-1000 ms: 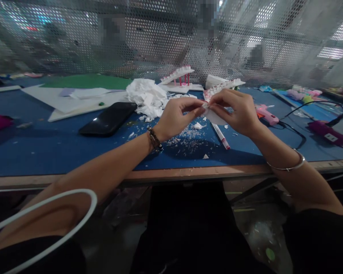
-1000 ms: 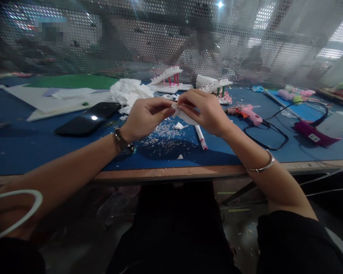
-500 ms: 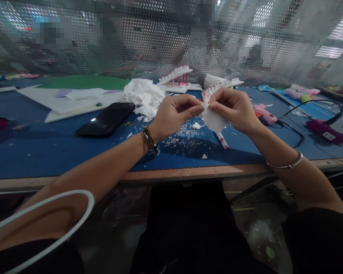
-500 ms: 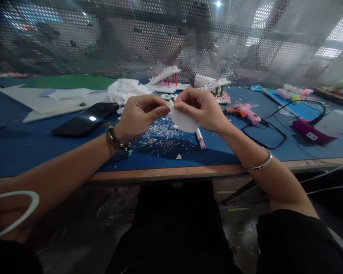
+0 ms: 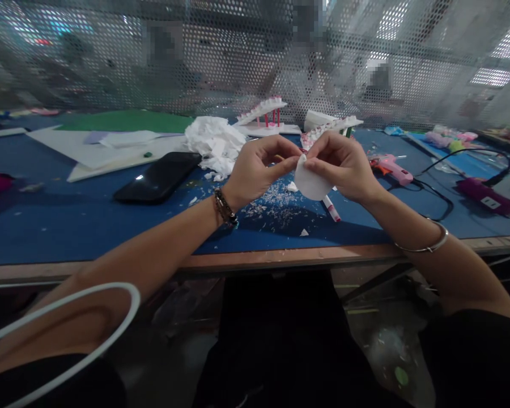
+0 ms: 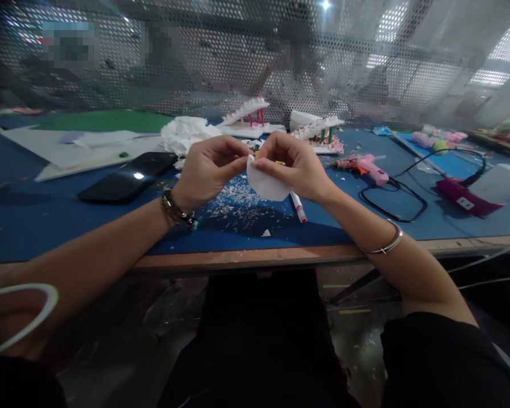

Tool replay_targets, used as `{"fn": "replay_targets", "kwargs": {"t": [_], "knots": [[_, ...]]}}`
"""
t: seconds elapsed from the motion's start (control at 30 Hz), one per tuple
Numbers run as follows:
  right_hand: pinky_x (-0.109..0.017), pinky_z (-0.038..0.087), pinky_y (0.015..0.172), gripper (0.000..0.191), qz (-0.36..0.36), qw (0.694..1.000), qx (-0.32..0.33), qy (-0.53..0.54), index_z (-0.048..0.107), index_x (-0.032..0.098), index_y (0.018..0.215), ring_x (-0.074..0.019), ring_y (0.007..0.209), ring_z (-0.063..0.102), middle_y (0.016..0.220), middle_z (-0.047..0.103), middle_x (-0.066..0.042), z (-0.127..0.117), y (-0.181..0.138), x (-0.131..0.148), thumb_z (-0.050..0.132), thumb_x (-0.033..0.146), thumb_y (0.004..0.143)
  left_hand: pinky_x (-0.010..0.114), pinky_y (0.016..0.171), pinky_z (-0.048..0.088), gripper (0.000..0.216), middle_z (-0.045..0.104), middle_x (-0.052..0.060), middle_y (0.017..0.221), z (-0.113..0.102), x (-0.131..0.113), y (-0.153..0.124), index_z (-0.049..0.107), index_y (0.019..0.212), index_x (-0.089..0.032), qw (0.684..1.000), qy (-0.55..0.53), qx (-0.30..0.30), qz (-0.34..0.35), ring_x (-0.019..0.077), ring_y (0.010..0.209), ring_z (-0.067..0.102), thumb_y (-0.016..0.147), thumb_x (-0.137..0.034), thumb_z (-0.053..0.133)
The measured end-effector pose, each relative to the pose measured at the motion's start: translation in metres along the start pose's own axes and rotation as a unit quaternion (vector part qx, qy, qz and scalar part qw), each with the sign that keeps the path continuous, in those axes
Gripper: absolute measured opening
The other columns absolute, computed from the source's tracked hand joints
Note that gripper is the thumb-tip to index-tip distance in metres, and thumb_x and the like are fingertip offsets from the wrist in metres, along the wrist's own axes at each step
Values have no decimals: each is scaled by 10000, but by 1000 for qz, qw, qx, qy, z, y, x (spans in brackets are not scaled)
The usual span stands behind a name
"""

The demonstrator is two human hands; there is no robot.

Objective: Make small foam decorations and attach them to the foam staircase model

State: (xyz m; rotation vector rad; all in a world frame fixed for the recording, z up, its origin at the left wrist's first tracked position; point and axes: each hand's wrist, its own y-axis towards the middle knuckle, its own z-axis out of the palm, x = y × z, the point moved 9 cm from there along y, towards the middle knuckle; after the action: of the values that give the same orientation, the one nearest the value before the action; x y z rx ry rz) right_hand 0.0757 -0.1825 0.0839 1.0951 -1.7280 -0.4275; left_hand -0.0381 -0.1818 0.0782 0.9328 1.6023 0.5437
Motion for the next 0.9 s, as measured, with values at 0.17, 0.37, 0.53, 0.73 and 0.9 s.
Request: {"fn": "replay_targets", "kwargs": {"t": [0.17, 0.37, 0.53, 0.73, 0.9], "knots": [[-232, 489, 534, 354, -27, 998, -35, -50, 503, 191, 747, -86, 606, 539, 689, 553, 27, -5, -2, 2, 613, 527, 782, 266, 675, 513, 63, 690, 26, 813, 0, -5, -2, 679, 783, -203, 999, 33, -10, 28, 141, 792, 624, 778, -246, 634], [-220, 461, 503, 348, -41, 993, -48, -101, 509, 194, 727, -81, 576, 496, 659, 531, 27, -8, -5, 7, 618, 519, 789, 287, 707, 521, 108, 702, 44, 859, 5, -17, -2, 681, 770, -218, 994, 99, 29, 39, 165, 807, 637, 798, -308, 627], [-212, 476, 518, 273, -46, 992, -46, -109, 531, 192, 749, -78, 579, 515, 661, 547, 32, -9, -7, 8, 637, 439, 798, 270, 704, 519, 137, 706, 46, 846, 7, -18, -1, 689, 819, -219, 991, 110, 54, 44, 163, 789, 643, 807, -341, 627], [-226, 520, 654, 134, -60, 990, -23, -127, 586, 184, 842, -97, 732, 591, 790, 615, 13, -9, -6, 12, 597, 318, 829, 244, 702, 510, 193, 672, 24, 822, 6, -17, -4, 650, 866, -183, 989, 130, 32, 69, 136, 764, 622, 777, -354, 663], [-227, 520, 660, 115, -70, 987, -31, -141, 584, 181, 838, -100, 737, 602, 788, 625, 10, -11, -5, 13, 593, 295, 829, 219, 657, 502, 196, 649, 10, 772, 5, -14, -3, 652, 876, -166, 991, 119, 26, 49, 108, 682, 599, 768, -329, 672]]}}
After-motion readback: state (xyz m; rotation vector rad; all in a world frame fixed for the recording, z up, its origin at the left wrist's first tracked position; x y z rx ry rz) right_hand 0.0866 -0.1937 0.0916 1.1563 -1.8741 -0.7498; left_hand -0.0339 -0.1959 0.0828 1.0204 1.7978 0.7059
